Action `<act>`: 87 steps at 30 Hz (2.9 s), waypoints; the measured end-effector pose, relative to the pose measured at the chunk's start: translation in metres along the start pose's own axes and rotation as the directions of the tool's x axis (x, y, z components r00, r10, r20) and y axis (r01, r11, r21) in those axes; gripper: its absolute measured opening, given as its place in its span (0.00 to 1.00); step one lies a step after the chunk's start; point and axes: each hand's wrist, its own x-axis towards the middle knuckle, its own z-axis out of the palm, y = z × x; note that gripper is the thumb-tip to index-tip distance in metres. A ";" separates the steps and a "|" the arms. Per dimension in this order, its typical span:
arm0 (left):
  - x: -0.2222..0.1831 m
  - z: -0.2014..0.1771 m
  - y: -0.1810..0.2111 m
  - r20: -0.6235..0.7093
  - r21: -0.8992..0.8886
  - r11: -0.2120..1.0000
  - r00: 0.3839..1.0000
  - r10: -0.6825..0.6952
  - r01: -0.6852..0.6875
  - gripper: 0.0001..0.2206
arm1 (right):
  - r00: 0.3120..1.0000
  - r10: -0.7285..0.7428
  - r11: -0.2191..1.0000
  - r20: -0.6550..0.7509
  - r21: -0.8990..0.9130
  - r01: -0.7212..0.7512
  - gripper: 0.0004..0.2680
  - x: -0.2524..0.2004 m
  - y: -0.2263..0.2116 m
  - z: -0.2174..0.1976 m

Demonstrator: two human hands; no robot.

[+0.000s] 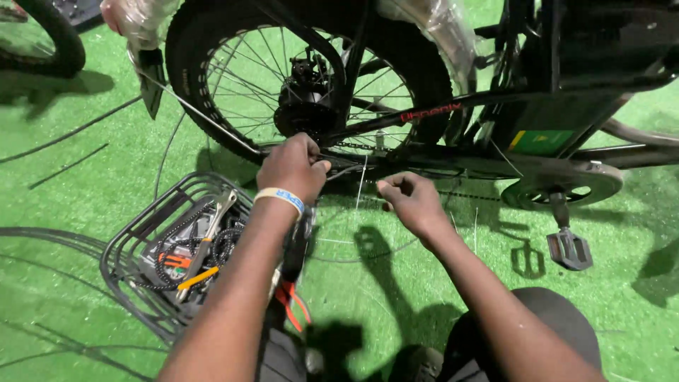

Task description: Repairing an electric bicycle by threading and adjusting cables near the rear wheel and chain using pliers.

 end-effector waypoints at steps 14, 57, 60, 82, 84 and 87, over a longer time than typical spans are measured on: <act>-0.017 0.022 0.013 0.164 0.186 0.976 0.983 0.085 -0.115 0.11 | 0.999 0.032 0.986 0.010 0.162 -0.033 0.15 0.029 0.064 0.050; -0.025 -0.001 -0.004 0.127 0.184 0.982 0.992 0.014 -0.038 0.11 | 0.970 0.239 0.472 -0.039 0.878 -0.081 0.10 0.055 0.080 0.070; -0.021 0.024 0.007 0.054 0.209 0.971 0.993 0.109 -0.118 0.15 | 0.976 0.216 0.563 -0.011 0.819 -0.115 0.10 0.039 0.065 0.077; 0.035 0.116 -0.006 -0.196 0.606 0.620 0.662 0.724 -0.498 0.13 | 0.961 0.090 0.937 -0.263 0.348 0.008 0.06 0.055 0.083 0.109; 0.043 0.121 -0.009 -0.202 0.596 0.618 0.649 0.733 -0.513 0.15 | 0.967 0.062 0.955 -0.247 0.295 0.014 0.07 0.052 0.082 0.110; 0.038 0.117 -0.005 -0.217 0.563 0.638 0.651 0.727 -0.525 0.17 | 0.976 0.056 0.935 -0.212 0.354 0.023 0.08 0.048 0.084 0.111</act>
